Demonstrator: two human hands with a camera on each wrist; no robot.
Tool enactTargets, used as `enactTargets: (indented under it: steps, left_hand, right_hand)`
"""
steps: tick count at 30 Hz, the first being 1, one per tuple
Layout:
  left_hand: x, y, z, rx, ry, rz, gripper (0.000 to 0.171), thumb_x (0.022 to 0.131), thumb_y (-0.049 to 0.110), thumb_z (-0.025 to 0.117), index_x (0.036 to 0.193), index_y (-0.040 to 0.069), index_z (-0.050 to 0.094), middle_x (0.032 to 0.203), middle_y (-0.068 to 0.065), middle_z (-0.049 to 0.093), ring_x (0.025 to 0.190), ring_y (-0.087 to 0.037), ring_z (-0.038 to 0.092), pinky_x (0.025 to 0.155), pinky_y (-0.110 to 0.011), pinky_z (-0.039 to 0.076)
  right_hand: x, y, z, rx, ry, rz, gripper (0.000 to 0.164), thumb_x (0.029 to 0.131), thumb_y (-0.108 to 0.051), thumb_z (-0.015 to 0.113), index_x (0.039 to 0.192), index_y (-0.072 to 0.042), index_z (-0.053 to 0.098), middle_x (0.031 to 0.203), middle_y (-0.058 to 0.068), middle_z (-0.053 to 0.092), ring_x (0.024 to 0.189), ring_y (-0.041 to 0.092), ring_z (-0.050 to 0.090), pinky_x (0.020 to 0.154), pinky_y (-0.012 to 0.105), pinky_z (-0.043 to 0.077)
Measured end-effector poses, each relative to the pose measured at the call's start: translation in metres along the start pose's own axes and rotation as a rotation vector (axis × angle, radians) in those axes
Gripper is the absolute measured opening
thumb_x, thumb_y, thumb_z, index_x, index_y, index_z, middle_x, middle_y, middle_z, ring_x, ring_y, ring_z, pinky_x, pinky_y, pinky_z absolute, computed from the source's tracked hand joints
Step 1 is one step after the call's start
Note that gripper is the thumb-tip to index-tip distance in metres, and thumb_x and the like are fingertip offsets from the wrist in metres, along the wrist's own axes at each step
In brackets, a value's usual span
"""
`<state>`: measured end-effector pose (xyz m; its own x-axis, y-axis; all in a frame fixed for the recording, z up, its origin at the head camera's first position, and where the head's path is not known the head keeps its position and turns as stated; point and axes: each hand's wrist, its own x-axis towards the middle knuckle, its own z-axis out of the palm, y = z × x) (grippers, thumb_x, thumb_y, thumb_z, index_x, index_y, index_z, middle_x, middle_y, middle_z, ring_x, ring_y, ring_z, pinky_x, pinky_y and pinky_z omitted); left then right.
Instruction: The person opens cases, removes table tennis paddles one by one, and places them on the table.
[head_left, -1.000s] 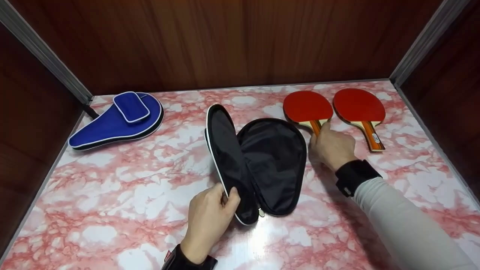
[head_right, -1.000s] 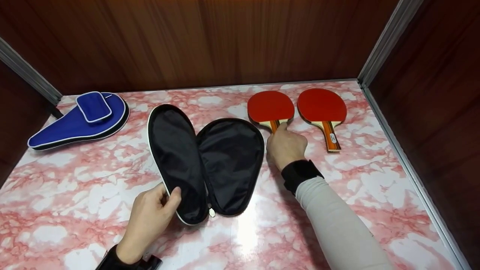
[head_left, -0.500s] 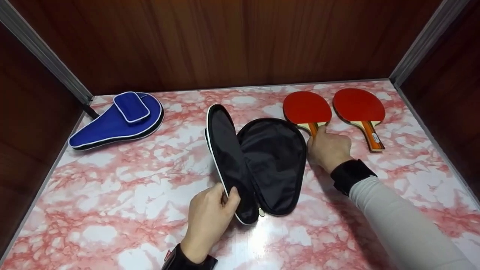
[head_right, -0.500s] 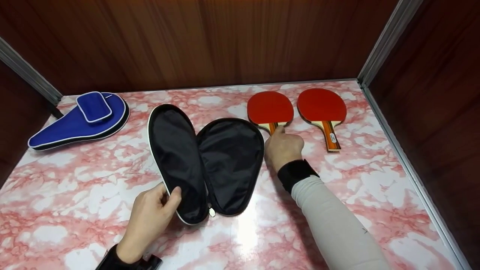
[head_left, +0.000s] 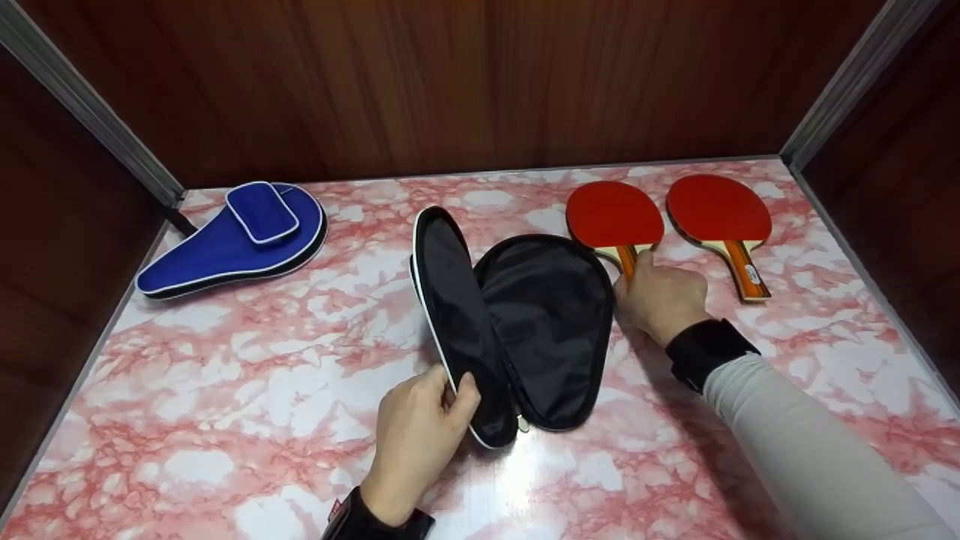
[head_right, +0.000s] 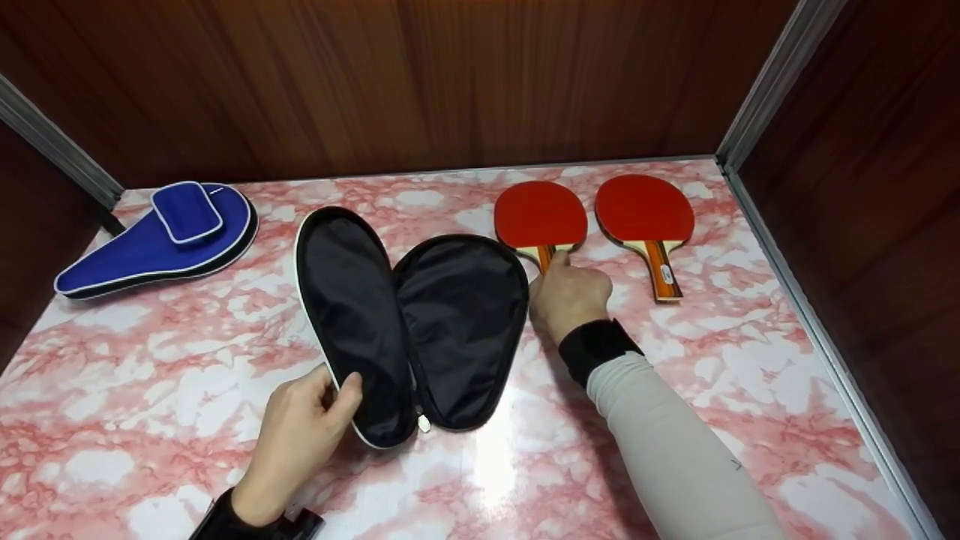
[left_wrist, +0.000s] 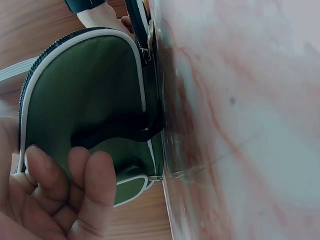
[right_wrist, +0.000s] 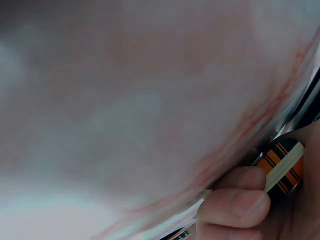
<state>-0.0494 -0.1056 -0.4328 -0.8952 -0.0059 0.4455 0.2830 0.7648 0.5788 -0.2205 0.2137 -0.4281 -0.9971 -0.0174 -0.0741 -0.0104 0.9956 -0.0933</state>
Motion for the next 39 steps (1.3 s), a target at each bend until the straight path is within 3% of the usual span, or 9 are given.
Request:
enactTargets:
  steps: [7,23,33,35,39]
  left_hand:
    - [0.000,0.001,0.000,-0.003,0.000,-0.001,0.041,0.096,0.020,0.074,0.066,0.021,0.047,0.058,0.015,0.038,0.051,-0.012,0.046,0.051,-0.035,0.038]
    - [-0.001,0.001,0.001,-0.001,0.012,0.013,0.041,0.096,0.020,0.074,0.066,0.021,0.046,0.059,0.014,0.039,0.051,-0.013,0.046,0.051,-0.035,0.038]
    - [-0.001,0.002,0.001,0.005,-0.016,-0.008,0.041,0.097,0.021,0.074,0.067,0.021,0.046,0.059,0.015,0.039,0.052,-0.012,0.046,0.052,-0.033,0.038]
    - [-0.001,0.002,0.000,0.008,-0.013,-0.008,0.041,0.097,0.022,0.074,0.067,0.021,0.046,0.059,0.015,0.039,0.053,-0.013,0.047,0.052,-0.035,0.039]
    - [-0.001,0.001,0.000,0.008,-0.005,-0.014,0.041,0.097,0.022,0.073,0.067,0.022,0.046,0.059,0.014,0.039,0.053,-0.014,0.048,0.052,-0.036,0.040]
  right_hand:
    - [-0.007,0.007,0.000,0.049,-0.014,-0.029,0.056,0.110,-0.041,0.046,0.134,0.010,0.048,0.094,0.034,0.072,0.086,0.057,0.069,0.078,0.067,0.052]
    - [-0.010,0.007,0.000,0.068,-0.016,-0.040,0.057,0.110,-0.041,0.048,0.136,0.010,0.047,0.093,0.033,0.072,0.087,0.058,0.069,0.075,0.067,0.053]
    - [-0.009,0.015,-0.010,0.051,-0.149,-0.019,0.085,0.110,-0.053,0.048,0.162,0.013,0.032,0.119,0.038,0.071,0.104,0.057,0.069,0.090,0.069,0.052]
    - [-0.011,0.017,-0.012,0.060,-0.151,-0.024,0.085,0.109,-0.054,0.052,0.160,0.012,0.036,0.119,0.037,0.071,0.104,0.057,0.068,0.091,0.069,0.051]
    - [-0.017,0.018,-0.013,0.090,-0.105,-0.048,0.069,0.107,-0.051,0.058,0.144,0.008,0.050,0.102,0.027,0.072,0.097,0.053,0.069,0.085,0.067,0.052]
